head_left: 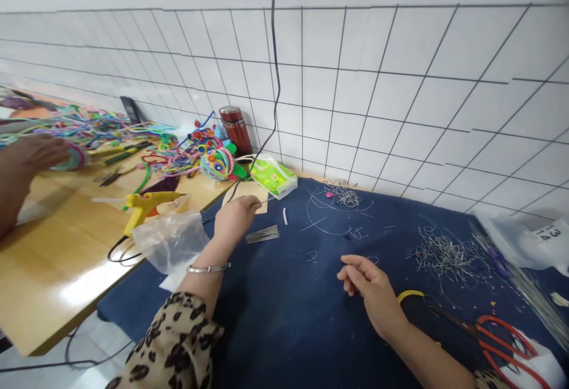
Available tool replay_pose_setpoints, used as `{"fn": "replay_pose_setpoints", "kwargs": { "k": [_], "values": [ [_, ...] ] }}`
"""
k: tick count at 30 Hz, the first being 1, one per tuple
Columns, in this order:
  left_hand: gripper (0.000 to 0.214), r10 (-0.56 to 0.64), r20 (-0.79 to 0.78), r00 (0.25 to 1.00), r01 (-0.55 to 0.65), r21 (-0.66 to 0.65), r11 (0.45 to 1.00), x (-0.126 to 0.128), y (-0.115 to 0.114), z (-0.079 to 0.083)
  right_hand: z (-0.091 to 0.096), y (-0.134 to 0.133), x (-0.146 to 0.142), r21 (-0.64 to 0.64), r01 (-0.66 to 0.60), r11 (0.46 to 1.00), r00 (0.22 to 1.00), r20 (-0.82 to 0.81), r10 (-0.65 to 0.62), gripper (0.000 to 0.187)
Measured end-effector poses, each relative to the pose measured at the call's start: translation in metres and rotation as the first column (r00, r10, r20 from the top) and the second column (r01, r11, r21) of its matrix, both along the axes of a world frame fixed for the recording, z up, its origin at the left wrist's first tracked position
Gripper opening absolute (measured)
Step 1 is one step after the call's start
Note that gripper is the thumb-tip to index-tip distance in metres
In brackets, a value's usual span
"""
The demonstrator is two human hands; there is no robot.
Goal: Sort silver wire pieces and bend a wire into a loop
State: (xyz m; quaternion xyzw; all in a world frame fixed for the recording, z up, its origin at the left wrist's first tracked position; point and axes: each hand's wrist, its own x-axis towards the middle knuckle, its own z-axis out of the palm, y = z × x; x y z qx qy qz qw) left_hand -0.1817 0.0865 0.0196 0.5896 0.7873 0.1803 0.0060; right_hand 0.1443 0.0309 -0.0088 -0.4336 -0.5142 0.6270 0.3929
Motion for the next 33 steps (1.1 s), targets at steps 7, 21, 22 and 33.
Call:
{"fn": "replay_pose_setpoints", "kwargs": {
  "k": [7,21,22,33],
  "values": [
    [0.026,0.117,-0.084,0.99,-0.12,-0.037,0.992,-0.035,0.017,-0.03,0.0,-0.001,0.002,-0.019,-0.027,0.999,1.0,-0.015,0.027,0.027],
    [0.023,-0.422,0.468,0.777,0.372,0.199,0.906,0.094,-0.034,-0.006,0.011,0.001,0.009,0.06,0.019,0.998,0.99,-0.141,-0.011,0.03],
    [0.02,-0.49,0.54,0.685,0.466,0.192,0.864,0.113,-0.045,-0.005,0.011,0.001,0.009,0.075,0.02,0.997,0.991,-0.134,-0.009,0.029],
    [0.02,-0.121,0.937,0.328,0.475,-0.053,0.878,0.152,-0.069,-0.024,0.002,0.001,0.006,0.393,-0.039,0.919,0.975,0.215,-0.051,0.033]
  ]
}}
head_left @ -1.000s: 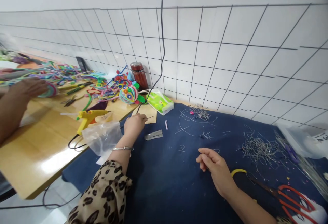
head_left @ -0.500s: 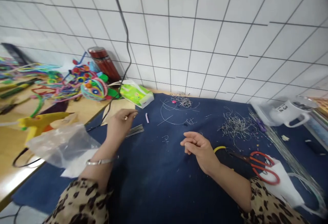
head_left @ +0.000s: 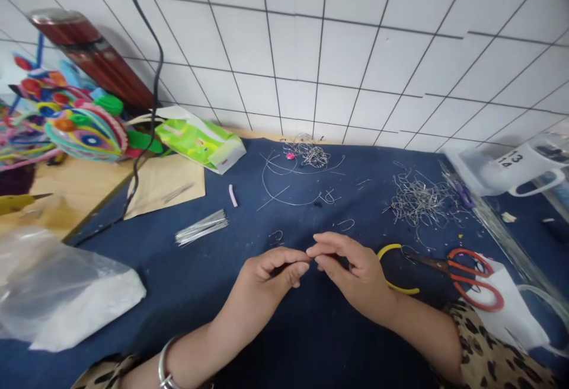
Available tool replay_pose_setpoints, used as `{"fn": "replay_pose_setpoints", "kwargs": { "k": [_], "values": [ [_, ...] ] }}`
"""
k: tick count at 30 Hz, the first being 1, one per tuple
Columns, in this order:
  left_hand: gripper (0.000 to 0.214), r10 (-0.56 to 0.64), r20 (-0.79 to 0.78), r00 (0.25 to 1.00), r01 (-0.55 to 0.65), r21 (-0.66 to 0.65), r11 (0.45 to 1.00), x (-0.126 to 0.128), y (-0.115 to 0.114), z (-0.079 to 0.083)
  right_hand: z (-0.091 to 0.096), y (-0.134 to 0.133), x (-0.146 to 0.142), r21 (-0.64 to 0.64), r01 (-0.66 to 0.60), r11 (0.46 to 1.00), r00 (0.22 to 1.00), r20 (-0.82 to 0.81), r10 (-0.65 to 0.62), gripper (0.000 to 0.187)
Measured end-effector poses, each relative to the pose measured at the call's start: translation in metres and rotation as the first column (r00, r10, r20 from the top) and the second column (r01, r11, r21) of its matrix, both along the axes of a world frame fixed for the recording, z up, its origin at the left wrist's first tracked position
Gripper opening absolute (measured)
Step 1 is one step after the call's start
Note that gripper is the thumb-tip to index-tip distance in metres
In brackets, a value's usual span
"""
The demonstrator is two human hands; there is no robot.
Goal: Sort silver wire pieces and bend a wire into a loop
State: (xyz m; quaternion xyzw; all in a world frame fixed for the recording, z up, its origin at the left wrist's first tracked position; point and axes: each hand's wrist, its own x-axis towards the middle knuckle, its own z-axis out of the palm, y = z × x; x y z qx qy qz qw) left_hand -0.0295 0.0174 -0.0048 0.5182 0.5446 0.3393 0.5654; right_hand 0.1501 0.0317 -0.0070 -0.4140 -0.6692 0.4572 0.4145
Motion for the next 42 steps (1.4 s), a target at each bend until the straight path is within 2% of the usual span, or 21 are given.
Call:
{"fn": "replay_pose_setpoints", "kwargs": {
  "k": [2,5,10,16,22,25,28,30,32,34,36,37,38,40,42],
  "values": [
    [0.022,0.036,0.062,0.997,-0.03,-0.103,0.994,0.002,0.001,0.0,-0.001,0.0,0.0,0.09,-0.013,0.996,0.998,0.058,0.008,0.037],
    [0.025,0.079,0.119,0.99,-0.056,-0.187,0.981,0.003,0.0,0.0,-0.001,0.0,-0.001,0.232,-0.036,0.972,0.989,0.146,0.002,0.042],
    [0.028,0.099,0.149,0.984,-0.059,-0.248,0.967,0.004,-0.001,0.003,-0.003,0.001,-0.001,0.46,-0.095,0.883,0.96,0.276,-0.04,0.045],
    [0.027,0.077,0.112,0.991,-0.052,-0.207,0.977,0.003,-0.001,0.002,-0.011,0.0,0.002,0.602,-0.219,0.768,0.892,0.443,-0.093,0.052],
    [0.02,0.0,-0.035,0.999,0.001,0.005,1.0,0.0,0.001,0.001,-0.01,-0.002,0.004,0.691,-0.339,0.639,0.842,0.526,-0.122,0.061],
    [0.018,-0.011,-0.068,0.998,0.015,0.054,0.998,-0.002,0.0,0.002,-0.008,-0.004,0.003,0.713,-0.37,0.596,0.841,0.53,-0.112,0.061],
    [0.019,-0.007,-0.051,0.999,0.011,0.068,0.998,-0.003,-0.001,0.0,-0.009,-0.006,0.002,0.72,-0.383,0.578,0.848,0.523,-0.09,0.06],
    [0.019,0.006,-0.03,1.0,-0.003,0.068,0.998,-0.003,-0.002,-0.002,-0.01,-0.008,0.0,0.708,-0.379,0.597,0.856,0.513,-0.065,0.061],
    [0.019,0.009,-0.009,1.0,-0.008,0.071,0.997,-0.004,-0.003,-0.003,-0.01,-0.009,-0.002,0.664,-0.338,0.667,0.878,0.477,-0.03,0.059],
    [0.018,0.011,0.001,1.0,-0.011,0.09,0.996,-0.004,-0.002,-0.003,-0.009,-0.009,-0.004,0.556,-0.249,0.793,0.915,0.405,0.004,0.054],
    [0.017,0.008,-0.025,1.0,-0.005,0.12,0.993,-0.004,-0.002,-0.001,-0.006,-0.009,-0.005,0.346,-0.145,0.927,0.956,0.289,0.041,0.047],
    [0.016,0.006,-0.054,0.999,0.001,0.144,0.99,-0.004,-0.001,0.0,-0.004,-0.008,-0.005,0.214,-0.106,0.971,0.974,0.217,0.059,0.044],
    [0.016,0.005,-0.09,0.996,0.01,0.174,0.985,-0.004,-0.001,0.001,-0.002,-0.007,-0.005,0.083,-0.085,0.993,0.988,0.14,0.072,0.041],
    [0.015,0.013,-0.158,0.987,0.027,0.249,0.968,-0.004,0.0,0.002,0.0,-0.005,-0.005,-0.127,-0.071,0.989,0.997,0.003,0.072,0.037],
    [0.013,0.039,-0.195,0.98,0.029,0.335,0.942,-0.004,0.0,0.002,0.001,-0.002,-0.005,-0.245,-0.069,0.967,0.995,-0.09,0.048,0.035]
  ]
}}
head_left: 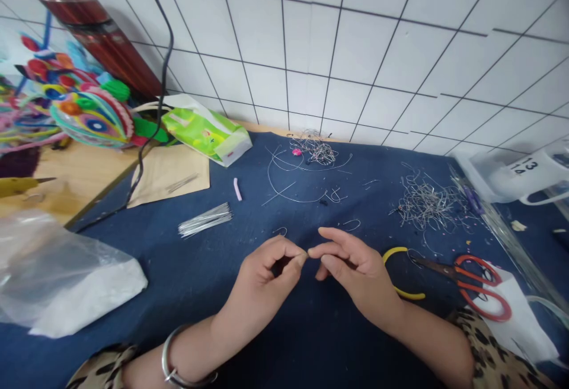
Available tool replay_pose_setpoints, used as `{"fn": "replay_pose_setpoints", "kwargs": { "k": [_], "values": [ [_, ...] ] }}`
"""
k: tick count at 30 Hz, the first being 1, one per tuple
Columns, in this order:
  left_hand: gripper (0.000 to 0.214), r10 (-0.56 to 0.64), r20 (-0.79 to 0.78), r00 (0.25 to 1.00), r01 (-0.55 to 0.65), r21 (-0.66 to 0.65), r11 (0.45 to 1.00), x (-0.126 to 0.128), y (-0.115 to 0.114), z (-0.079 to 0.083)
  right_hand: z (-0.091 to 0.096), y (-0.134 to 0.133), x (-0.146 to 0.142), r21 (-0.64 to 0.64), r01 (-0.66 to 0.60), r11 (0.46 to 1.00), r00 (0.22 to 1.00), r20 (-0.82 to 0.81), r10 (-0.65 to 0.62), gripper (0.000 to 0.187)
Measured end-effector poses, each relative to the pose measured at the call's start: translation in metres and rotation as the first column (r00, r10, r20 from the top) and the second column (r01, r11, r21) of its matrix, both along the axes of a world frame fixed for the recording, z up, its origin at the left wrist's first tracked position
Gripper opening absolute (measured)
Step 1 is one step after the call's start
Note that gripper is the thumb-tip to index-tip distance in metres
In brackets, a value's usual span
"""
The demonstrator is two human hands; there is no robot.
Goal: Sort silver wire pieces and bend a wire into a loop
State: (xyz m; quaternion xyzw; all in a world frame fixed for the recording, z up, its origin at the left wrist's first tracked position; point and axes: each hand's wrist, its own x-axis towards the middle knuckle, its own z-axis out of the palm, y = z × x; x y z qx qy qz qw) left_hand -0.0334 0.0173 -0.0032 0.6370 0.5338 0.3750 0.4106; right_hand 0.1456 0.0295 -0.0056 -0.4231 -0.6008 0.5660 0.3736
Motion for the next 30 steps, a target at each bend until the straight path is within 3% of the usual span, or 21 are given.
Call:
{"fn": "replay_pose_setpoints", "kwargs": {
  "k": [6,12,20,24,30],
  "values": [
    [0.009,0.072,-0.133,0.989,-0.032,0.278,0.96,0.001,-0.001,-0.004,-0.002,0.003,0.001,-0.157,0.031,0.987,0.993,-0.109,-0.048,0.033],
    [0.02,0.125,-0.346,0.93,0.11,0.586,0.803,-0.004,-0.001,-0.007,-0.003,0.001,-0.001,-0.206,0.007,0.979,0.99,-0.137,-0.036,0.034],
    [0.023,0.083,-0.687,0.722,0.426,0.534,0.73,-0.011,-0.001,-0.005,-0.006,0.001,-0.004,-0.217,-0.002,0.976,0.991,-0.133,-0.027,0.035],
    [0.017,0.076,-0.748,0.66,0.467,0.488,0.737,-0.009,0.002,-0.004,-0.009,0.001,-0.005,-0.234,-0.008,0.972,0.988,-0.153,-0.029,0.035],
    [0.014,0.09,-0.774,0.627,0.474,0.47,0.745,-0.004,0.003,-0.008,-0.006,-0.002,-0.007,-0.232,0.02,0.973,0.984,-0.167,-0.059,0.034]
  ]
}}
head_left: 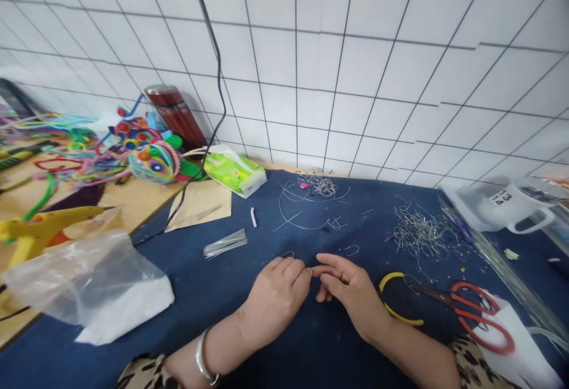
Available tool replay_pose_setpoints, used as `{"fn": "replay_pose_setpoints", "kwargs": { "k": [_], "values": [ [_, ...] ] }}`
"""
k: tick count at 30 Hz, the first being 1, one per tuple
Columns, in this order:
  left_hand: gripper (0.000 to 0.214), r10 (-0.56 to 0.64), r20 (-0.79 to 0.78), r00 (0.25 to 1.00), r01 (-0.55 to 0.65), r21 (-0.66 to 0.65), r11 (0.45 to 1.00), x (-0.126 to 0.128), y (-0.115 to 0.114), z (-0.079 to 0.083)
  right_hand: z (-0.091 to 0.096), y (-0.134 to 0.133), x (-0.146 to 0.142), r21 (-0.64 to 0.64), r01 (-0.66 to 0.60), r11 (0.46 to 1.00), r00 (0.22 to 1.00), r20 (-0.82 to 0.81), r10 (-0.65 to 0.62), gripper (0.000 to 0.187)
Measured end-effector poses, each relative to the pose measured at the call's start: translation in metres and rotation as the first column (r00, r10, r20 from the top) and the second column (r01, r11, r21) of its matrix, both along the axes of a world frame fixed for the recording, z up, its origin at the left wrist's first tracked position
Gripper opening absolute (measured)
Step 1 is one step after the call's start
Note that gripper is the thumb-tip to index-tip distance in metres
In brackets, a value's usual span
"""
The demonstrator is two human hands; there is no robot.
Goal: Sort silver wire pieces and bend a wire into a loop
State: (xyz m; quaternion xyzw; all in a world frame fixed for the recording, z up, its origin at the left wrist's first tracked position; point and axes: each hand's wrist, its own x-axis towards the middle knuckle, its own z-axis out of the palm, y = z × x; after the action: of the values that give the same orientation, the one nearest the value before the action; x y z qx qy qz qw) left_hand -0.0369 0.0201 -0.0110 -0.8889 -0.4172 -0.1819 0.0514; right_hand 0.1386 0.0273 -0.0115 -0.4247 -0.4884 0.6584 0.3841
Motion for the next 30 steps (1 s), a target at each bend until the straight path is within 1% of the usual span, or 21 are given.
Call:
{"fn": "replay_pose_setpoints", "kwargs": {
  "k": [3,6,9,11,13,15,17,19,21,24,26,28,30],
  "values": [
    [0.014,0.025,0.01,1.0,-0.025,-0.021,0.999,0.004,0.001,-0.004,0.002,-0.002,0.0,0.012,0.006,1.0,1.0,0.017,-0.006,0.034],
    [0.016,0.079,0.067,0.995,-0.076,-0.056,0.996,0.006,0.004,-0.008,0.001,-0.004,0.002,0.033,-0.021,0.999,1.0,0.016,0.02,0.037],
    [0.017,0.173,0.159,0.972,-0.162,-0.079,0.984,0.0,0.011,-0.009,-0.003,-0.004,0.005,0.076,-0.101,0.992,0.994,0.035,0.099,0.038],
    [0.018,0.217,0.187,0.958,-0.21,-0.058,0.976,-0.005,0.019,-0.005,-0.003,-0.004,0.005,0.109,-0.16,0.981,0.985,0.085,0.151,0.033],
    [0.019,0.221,0.122,0.968,-0.221,-0.009,0.975,-0.009,0.028,0.001,-0.003,-0.005,0.005,0.127,-0.206,0.97,0.972,0.144,0.187,0.027],
    [0.018,0.207,-0.02,0.978,-0.207,0.037,0.978,-0.01,0.039,0.007,-0.002,-0.006,0.004,0.131,-0.229,0.965,0.962,0.183,0.203,0.024],
    [0.017,0.19,-0.161,0.969,-0.183,0.059,0.981,-0.006,0.051,0.011,-0.002,-0.006,0.004,0.134,-0.243,0.961,0.956,0.201,0.214,0.023],
    [0.018,0.157,-0.243,0.957,-0.153,0.038,0.988,-0.001,0.064,0.011,-0.004,-0.007,0.004,0.143,-0.255,0.956,0.952,0.21,0.222,0.023],
    [0.018,0.119,-0.255,0.96,-0.122,0.002,0.993,0.003,0.078,0.008,-0.006,-0.007,0.005,0.153,-0.267,0.951,0.948,0.219,0.231,0.024],
    [0.017,0.052,-0.219,0.974,-0.066,-0.057,0.996,0.005,0.096,0.006,-0.009,-0.007,0.006,0.176,-0.284,0.943,0.942,0.233,0.24,0.025],
    [0.014,0.019,-0.156,0.988,-0.036,-0.105,0.994,0.002,0.105,0.008,-0.01,-0.006,0.006,0.194,-0.296,0.935,0.938,0.246,0.245,0.026],
    [0.01,0.02,-0.057,0.998,-0.029,-0.154,0.988,-0.003,0.112,0.016,-0.011,-0.006,0.007,0.208,-0.305,0.929,0.934,0.254,0.25,0.026],
    [0.006,0.067,0.074,0.995,-0.051,-0.195,0.98,-0.01,0.119,0.028,-0.012,-0.005,0.008,0.22,-0.311,0.925,0.934,0.252,0.255,0.027]
  ]
}}
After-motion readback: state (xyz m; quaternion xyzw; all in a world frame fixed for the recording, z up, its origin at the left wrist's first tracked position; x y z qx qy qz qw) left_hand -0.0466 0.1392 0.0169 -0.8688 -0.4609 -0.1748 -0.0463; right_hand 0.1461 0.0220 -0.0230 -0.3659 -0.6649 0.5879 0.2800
